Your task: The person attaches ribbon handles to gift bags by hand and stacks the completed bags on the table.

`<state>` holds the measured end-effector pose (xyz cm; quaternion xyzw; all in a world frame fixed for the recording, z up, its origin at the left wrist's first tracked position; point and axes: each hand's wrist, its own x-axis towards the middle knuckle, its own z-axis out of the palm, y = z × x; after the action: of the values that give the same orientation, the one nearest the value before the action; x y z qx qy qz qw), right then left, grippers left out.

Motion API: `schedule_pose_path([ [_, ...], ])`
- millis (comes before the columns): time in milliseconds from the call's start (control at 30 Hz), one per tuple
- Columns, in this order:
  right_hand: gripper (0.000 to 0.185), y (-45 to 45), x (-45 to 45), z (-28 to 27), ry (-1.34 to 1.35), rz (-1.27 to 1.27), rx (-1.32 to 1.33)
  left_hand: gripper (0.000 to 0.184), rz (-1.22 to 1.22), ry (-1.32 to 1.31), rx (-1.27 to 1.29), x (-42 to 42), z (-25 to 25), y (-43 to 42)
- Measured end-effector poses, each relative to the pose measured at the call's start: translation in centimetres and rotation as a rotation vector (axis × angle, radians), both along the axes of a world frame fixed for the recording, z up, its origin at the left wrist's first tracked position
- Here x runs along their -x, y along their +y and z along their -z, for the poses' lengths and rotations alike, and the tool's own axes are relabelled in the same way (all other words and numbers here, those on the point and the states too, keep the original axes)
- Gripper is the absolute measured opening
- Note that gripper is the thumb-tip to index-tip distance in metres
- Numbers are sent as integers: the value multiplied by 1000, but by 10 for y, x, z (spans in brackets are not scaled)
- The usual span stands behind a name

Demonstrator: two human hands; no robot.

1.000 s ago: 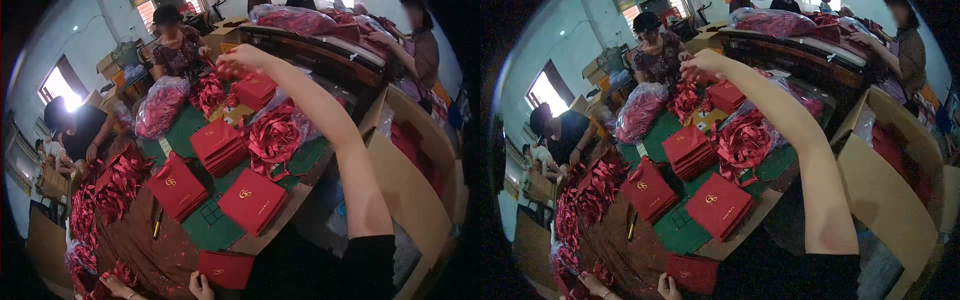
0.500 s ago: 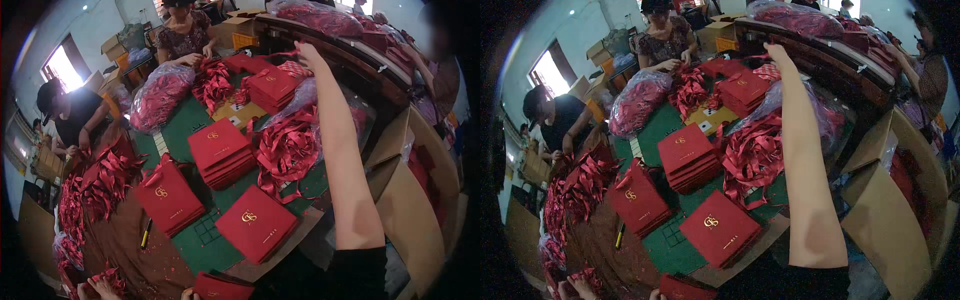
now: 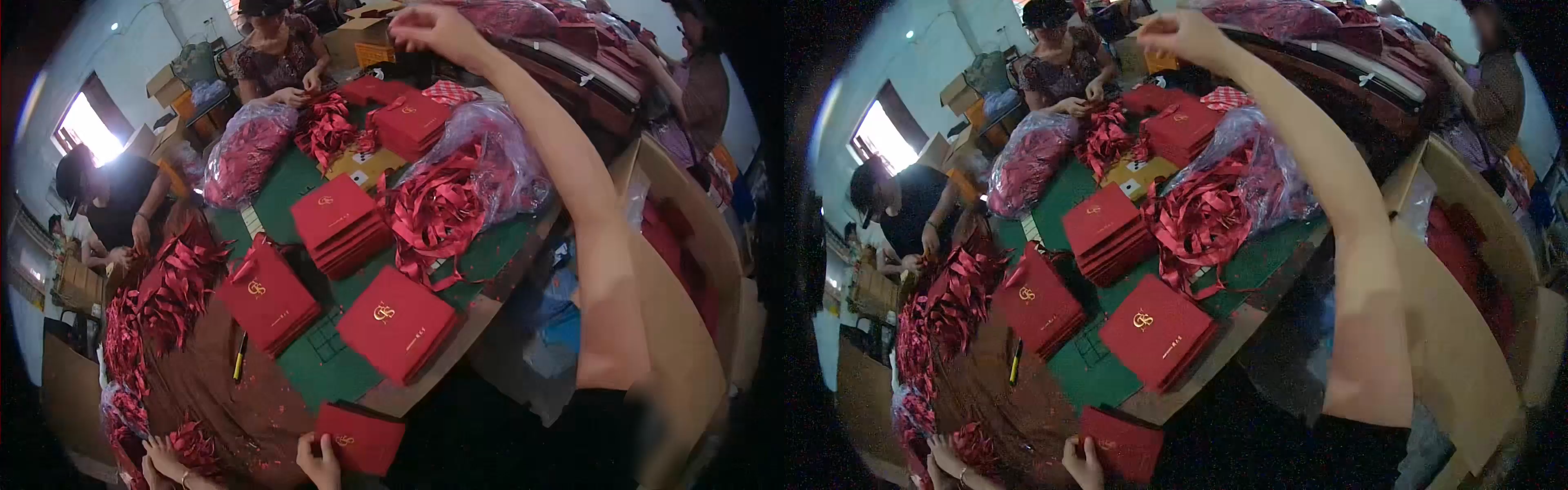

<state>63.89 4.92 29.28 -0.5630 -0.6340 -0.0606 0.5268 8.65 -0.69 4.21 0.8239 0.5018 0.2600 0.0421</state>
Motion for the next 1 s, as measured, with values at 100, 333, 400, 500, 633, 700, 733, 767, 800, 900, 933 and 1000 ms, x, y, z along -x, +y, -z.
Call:
schedule_pose_path([
  [100, 25, -1, 25, 55, -305, 70, 748, 15, 15, 0, 4, 13, 1, -11],
  [333, 43, -13, 50, 181, -537, 596, 1226, 19, 38, 13, -10, 47, 10, -19],
  [400, 49, -11, 43, 193, -486, 597, 1202, 22, 120, -104, 38, 57, 6, -21],
  [500, 36, -26, 40, 179, -472, 675, 923, 22, 70, -85, 96, 62, -1, -28],
  [633, 26, -10, -15, 192, -215, 453, 717, 17, 62, -121, 23, 62, 4, -35],
  [700, 22, -6, -18, 187, -350, 385, 690, 16, 25, -191, 129, 61, -7, -43],
  [733, 22, -12, 3, 174, 311, 326, 613, 16, -4, -257, 236, 59, -14, -46],
  [767, 21, -19, 13, 165, 963, 244, 484, 16, 6, -265, 235, 58, -22, -47],
  [800, 25, -16, 4, 161, 984, 210, 488, 16, -37, -238, 308, 58, -29, -48],
  [900, 27, -21, 0, 145, 611, 468, 293, 18, -2, -307, 421, 61, -36, -50],
  [933, 29, -26, 8, 134, 382, 617, 192, 18, -31, -377, 430, 57, -49, -57],
  [1000, 31, -42, 43, 92, 206, 776, 12, 19, -33, -427, 441, 74, -33, -49],
])
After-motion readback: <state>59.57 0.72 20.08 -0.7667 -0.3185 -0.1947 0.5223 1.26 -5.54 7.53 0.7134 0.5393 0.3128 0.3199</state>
